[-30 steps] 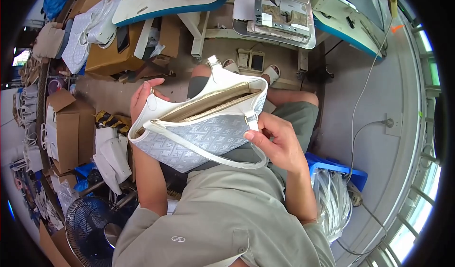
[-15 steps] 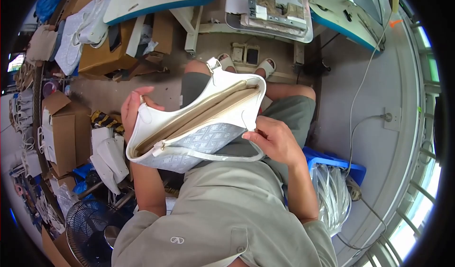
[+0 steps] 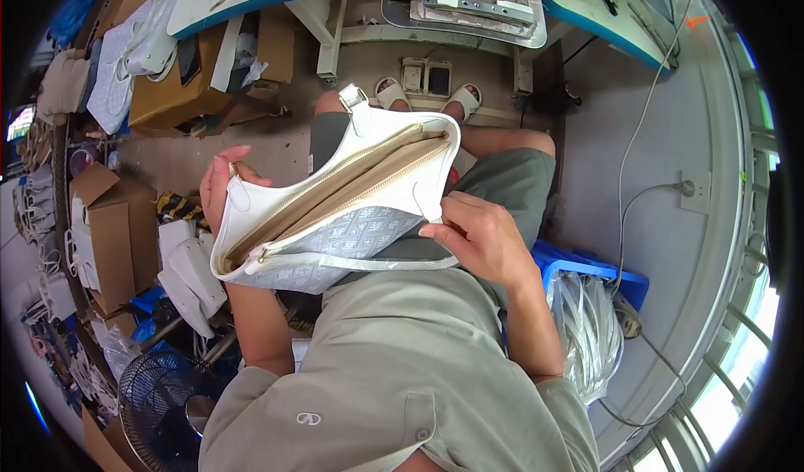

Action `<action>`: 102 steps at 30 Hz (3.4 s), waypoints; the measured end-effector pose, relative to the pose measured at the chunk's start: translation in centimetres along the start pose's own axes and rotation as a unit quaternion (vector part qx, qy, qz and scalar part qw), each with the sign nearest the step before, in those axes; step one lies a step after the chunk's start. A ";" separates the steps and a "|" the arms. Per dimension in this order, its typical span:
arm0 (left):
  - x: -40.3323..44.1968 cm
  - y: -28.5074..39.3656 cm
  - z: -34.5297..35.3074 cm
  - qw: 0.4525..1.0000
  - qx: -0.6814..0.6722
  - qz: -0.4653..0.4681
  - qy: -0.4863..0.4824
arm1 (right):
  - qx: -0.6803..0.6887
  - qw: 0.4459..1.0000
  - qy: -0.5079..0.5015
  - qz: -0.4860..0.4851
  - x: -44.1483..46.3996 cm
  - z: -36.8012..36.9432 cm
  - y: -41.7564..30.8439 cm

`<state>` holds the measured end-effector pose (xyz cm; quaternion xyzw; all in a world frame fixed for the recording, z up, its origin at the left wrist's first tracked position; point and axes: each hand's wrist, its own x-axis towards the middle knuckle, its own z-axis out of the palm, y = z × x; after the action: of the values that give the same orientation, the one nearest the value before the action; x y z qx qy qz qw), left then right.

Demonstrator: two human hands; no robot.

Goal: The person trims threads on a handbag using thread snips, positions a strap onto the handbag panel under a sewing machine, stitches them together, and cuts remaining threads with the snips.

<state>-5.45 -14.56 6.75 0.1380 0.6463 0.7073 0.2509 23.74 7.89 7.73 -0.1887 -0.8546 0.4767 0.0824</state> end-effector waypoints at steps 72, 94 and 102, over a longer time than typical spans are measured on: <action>-8.5 9.5 6.8 0.853 0.455 0.158 -0.201 | 0.192 0.964 -0.113 -0.146 3.4 5.0 -6.2; -8.8 9.9 7.2 0.865 0.435 0.091 -0.235 | 0.223 0.956 -0.129 -0.139 3.4 5.2 -4.4; -12.3 11.2 7.7 0.886 0.402 0.130 -0.190 | 0.247 0.948 -0.105 -0.171 3.8 5.8 -2.5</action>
<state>6.89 -15.04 20.29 0.4415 0.7915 0.3737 0.1976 17.81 3.66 6.65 0.0380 -0.7334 0.6687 0.1166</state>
